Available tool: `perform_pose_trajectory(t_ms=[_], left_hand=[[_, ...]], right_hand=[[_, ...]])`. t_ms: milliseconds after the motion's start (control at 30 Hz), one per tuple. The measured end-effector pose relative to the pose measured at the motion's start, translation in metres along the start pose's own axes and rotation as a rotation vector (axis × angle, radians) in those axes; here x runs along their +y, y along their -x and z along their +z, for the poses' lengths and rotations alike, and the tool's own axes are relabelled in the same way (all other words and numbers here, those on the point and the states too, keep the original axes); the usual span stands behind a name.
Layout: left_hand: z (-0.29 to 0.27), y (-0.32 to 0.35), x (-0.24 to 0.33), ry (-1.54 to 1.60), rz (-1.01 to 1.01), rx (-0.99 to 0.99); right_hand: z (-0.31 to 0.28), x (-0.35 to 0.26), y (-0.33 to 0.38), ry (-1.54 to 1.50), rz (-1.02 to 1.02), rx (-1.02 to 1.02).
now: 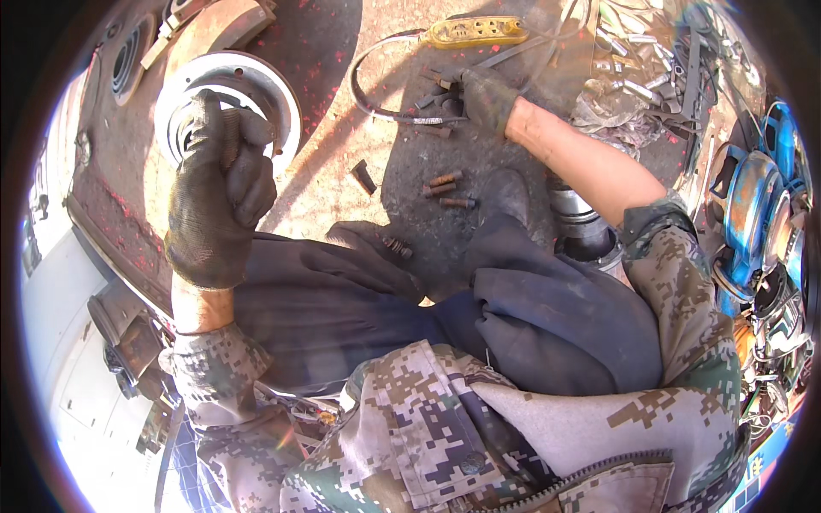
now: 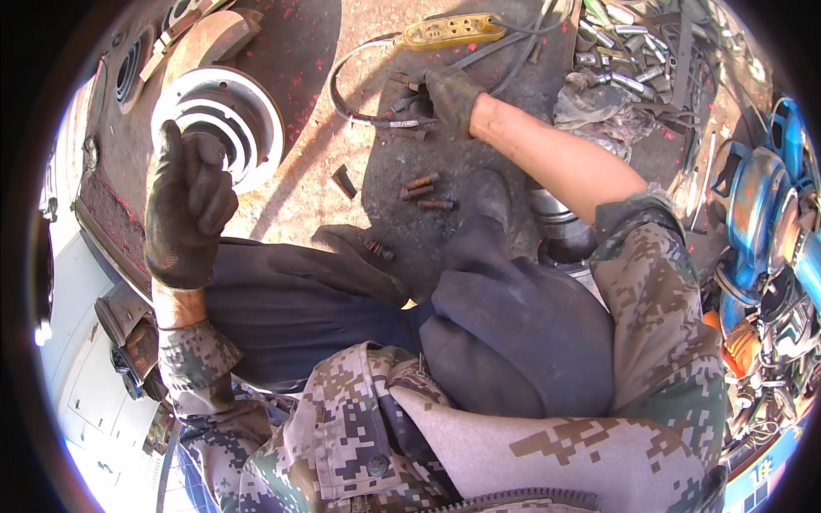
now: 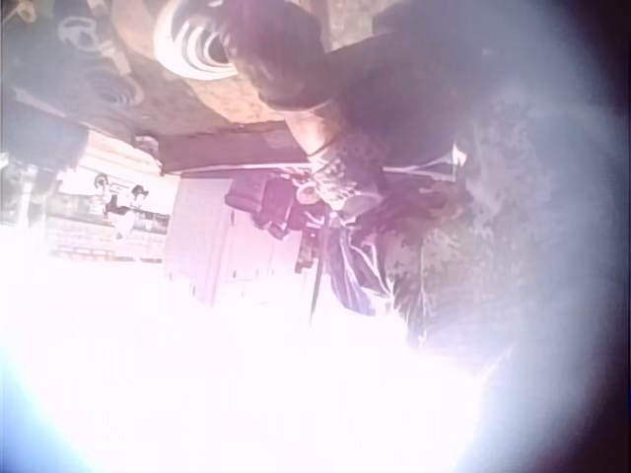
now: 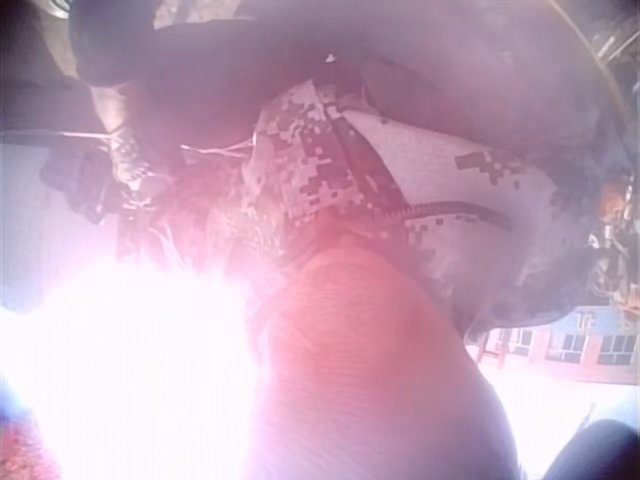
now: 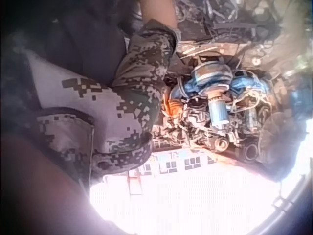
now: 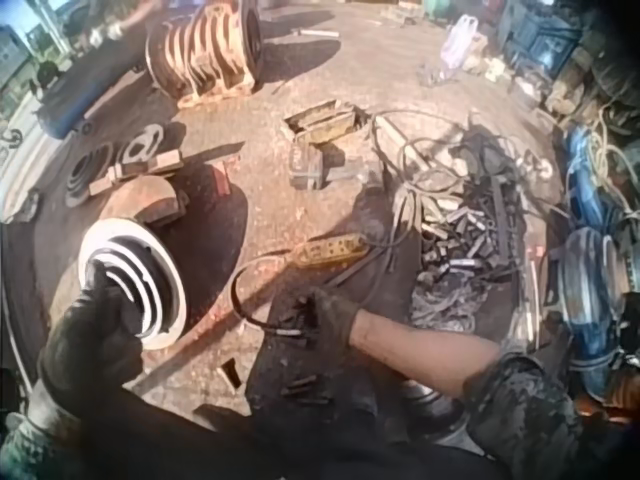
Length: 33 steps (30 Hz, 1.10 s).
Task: The person sits on the ground and assembles mechanical parts, using an impact wrench to tighten bolts into a large cylindrical component. They handle bolts and nuts by hand, then use the tool to secure them.
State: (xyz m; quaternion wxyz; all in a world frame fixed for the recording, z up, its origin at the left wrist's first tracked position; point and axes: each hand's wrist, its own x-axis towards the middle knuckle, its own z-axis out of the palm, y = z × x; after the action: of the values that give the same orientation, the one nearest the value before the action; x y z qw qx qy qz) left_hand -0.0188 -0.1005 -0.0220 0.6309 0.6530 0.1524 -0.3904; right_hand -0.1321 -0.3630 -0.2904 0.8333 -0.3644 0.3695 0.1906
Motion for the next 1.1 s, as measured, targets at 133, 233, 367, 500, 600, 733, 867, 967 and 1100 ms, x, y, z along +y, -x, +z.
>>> perform_pose_trajectory(t_ms=[133, 233, 367, 500, 600, 733, 867, 967, 1100], left_hand=[[-0.006, -0.007, -0.002, 0.009, 0.057, -0.118], [-0.006, -0.003, -0.001, 0.099, 0.073, -0.171], [-0.025, -0.020, -0.010, 0.315, 0.053, -0.470], [-0.022, -0.022, -0.011, 0.439, 0.029, -0.485], [-0.019, -0.018, -0.007, 0.450, 0.022, -0.466], [-0.008, -0.011, -0.002, 0.405, 0.035, -0.375], [-0.007, 0.000, -0.005, 0.219, 0.178, -0.352], [-0.010, 0.002, -0.009, 0.130, 0.230, -0.272], [-0.006, 0.006, 0.002, -0.021, 0.167, -0.139]], right_hand=[[-0.011, -0.017, -0.005, 0.064, -0.115, 0.083], [-0.002, -0.034, 0.023, 0.133, -0.134, -0.037], [-0.002, -0.024, 0.002, 0.127, -0.140, -0.131], [0.015, -0.034, 0.018, 0.106, -0.172, -0.134], [0.017, -0.037, 0.023, -0.009, -0.122, -0.152], [0.016, -0.041, 0.026, -0.072, -0.183, -0.184], [0.004, -0.037, 0.005, -0.085, -0.201, -0.213], [0.006, -0.055, 0.015, -0.083, -0.233, -0.209], [-0.021, -0.083, 0.002, -0.102, -0.314, -0.026]])
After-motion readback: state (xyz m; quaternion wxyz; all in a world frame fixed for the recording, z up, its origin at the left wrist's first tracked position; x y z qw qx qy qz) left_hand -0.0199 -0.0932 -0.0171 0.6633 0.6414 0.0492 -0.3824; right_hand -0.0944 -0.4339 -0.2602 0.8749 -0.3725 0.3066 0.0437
